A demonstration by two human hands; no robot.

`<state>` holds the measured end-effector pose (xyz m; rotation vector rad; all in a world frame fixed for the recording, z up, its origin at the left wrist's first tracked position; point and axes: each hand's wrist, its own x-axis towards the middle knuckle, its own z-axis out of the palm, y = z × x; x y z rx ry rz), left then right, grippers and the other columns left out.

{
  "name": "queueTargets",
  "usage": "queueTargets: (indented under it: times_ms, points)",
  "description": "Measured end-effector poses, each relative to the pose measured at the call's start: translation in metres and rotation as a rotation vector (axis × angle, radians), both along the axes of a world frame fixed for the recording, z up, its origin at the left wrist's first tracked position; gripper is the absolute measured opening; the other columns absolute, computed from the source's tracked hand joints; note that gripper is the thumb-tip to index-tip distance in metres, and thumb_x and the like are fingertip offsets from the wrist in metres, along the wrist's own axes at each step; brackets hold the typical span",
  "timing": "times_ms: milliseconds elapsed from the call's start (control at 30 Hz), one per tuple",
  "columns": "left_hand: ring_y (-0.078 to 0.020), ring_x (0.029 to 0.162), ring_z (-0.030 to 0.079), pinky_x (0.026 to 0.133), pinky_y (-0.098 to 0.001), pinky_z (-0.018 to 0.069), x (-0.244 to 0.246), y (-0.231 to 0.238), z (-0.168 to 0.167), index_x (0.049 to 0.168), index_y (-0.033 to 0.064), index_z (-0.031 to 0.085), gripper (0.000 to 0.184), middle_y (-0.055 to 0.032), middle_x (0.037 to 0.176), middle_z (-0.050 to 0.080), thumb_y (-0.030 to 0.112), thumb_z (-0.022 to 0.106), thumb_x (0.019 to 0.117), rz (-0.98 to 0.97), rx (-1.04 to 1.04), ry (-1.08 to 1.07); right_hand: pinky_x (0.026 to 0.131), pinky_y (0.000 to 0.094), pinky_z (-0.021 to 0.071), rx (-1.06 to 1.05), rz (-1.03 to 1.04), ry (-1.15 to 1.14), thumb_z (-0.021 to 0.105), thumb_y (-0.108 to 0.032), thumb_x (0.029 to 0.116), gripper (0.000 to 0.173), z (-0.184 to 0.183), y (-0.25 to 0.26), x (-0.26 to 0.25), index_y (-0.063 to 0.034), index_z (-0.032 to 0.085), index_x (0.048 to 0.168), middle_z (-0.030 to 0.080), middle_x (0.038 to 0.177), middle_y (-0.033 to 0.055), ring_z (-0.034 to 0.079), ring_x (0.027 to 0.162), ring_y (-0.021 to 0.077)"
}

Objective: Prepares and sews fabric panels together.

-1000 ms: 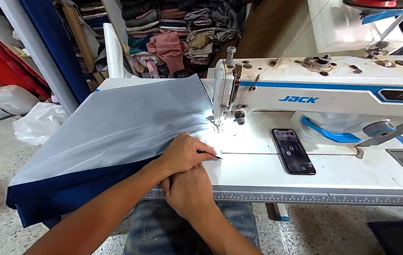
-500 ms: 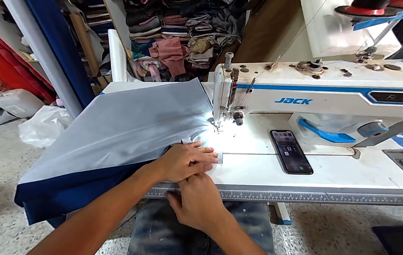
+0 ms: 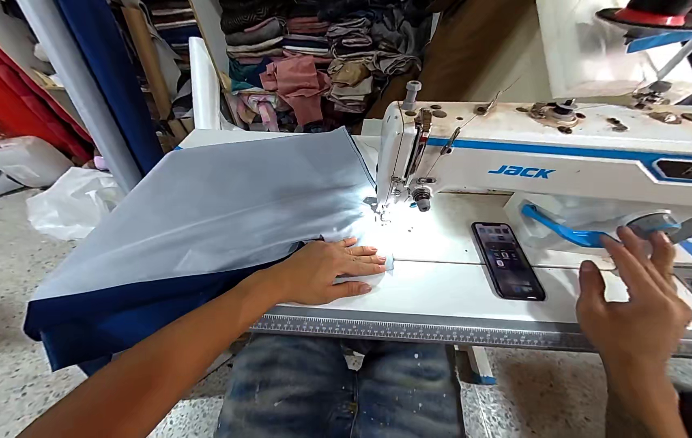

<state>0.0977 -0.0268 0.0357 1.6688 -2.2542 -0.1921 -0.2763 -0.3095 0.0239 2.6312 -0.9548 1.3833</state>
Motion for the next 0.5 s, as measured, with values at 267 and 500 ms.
queueTargets:
  times_ms: [267, 500]
  points:
    - [-0.0057, 0.144, 0.045, 0.125, -0.0384, 0.0339, 0.029, -0.019, 0.001, 0.140, 0.0275, 0.065, 0.042, 0.0115, 0.147, 0.059, 0.045, 0.045, 0.1079, -0.039, -0.019, 0.046, 0.123, 0.0513, 0.0329, 0.030, 0.017, 0.035, 0.052, -0.029, 0.1012, 0.053, -0.017, -0.005, -0.002, -0.0076, 0.054, 0.149, 0.049, 0.156, 0.0133, 0.036, 0.151, 0.0325]
    - [-0.0071, 0.146, 0.043, 0.126, -0.0346, 0.0317, 0.053, -0.029, 0.004, 0.145, 0.0252, 0.060, 0.043, 0.0087, 0.150, 0.057, 0.042, 0.045, 0.1084, -0.132, -0.002, 0.018, 0.123, 0.0509, 0.0337, 0.032, 0.022, 0.042, 0.053, -0.028, 0.1007, 0.054, -0.016, -0.006, -0.002, -0.0060, 0.052, 0.150, 0.049, 0.155, 0.0154, 0.038, 0.150, 0.0335]
